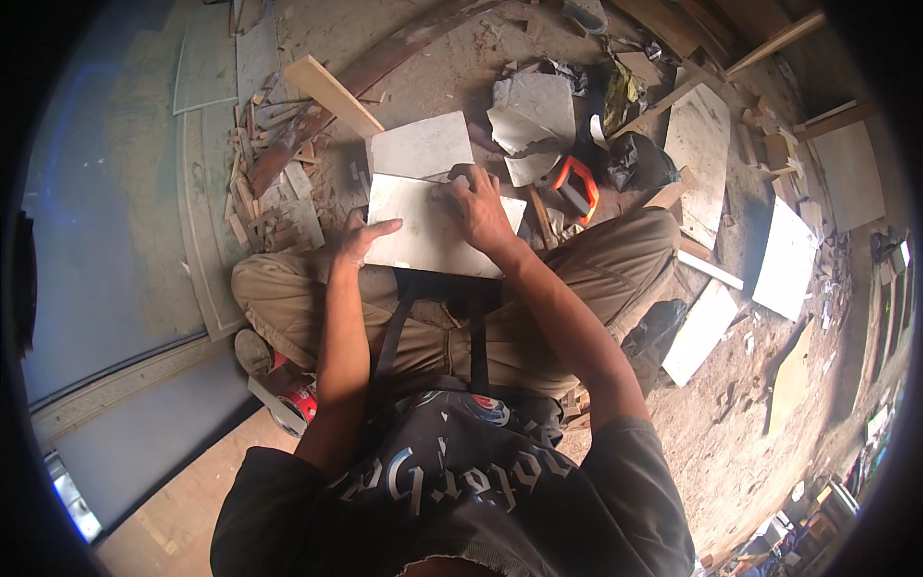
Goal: The person sits on the floor and assembles a small wooden structure using a hammer and nails. They position a wooden plank against a white board, hammer nails to secure it, and repeat the process with additional pieces.
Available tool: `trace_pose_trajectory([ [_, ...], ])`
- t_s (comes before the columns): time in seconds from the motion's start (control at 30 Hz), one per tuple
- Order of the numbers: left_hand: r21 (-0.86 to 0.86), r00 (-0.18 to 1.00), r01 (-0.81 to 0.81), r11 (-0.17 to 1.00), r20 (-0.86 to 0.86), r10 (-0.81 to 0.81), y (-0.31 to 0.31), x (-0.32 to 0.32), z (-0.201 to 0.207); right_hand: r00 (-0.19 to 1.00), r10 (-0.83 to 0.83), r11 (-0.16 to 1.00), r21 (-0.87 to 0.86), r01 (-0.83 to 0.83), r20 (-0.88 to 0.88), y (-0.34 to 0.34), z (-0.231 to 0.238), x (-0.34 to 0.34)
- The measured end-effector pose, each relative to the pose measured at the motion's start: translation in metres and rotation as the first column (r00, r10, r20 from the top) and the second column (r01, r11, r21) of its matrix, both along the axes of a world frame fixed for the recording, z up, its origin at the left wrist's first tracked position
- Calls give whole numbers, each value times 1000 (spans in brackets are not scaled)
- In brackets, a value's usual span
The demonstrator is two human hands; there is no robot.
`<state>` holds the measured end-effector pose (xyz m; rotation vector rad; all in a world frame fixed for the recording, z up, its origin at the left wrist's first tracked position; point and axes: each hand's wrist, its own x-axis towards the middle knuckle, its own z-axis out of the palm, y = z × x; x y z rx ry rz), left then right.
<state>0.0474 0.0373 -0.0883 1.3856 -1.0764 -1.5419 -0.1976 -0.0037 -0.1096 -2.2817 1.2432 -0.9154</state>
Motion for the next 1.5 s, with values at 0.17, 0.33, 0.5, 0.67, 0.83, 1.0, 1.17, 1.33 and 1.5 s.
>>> trace_pose_trajectory([
  [0.17,16,1000,20,1000,-16,-20,-3,-2,7,991,-57,998,24,54,122,0,7,-2],
  [0.33,20,993,86,996,-84,-84,-5,-17,9,992,-42,999,-9,44,118,8,36,10],
  [0.5,-75,936,141,987,336,-108,-6,-32,-4,993,114,981,-157,-110,15,12,37,18],
  [0.67,40,972,185,982,143,-189,-2,-34,17,981,196,967,-167,-194,-1,13,38,24],
  [0.83,-3,980,186,983,70,-185,8,-38,28,969,240,942,-228,-245,-52,15,44,23],
  [1.0,15,979,201,979,6,-201,10,-40,36,957,288,940,-182,-289,-37,15,41,15],
  [1.17,16,974,224,974,-5,-224,11,-42,43,965,260,949,-176,-263,-41,15,41,16],
  [1.33,41,976,204,978,-87,-200,11,-48,40,979,203,971,-133,-201,3,15,46,16],
  [1.5,43,980,173,984,-110,-168,11,-42,25,988,138,989,-60,-134,69,12,37,14],
])
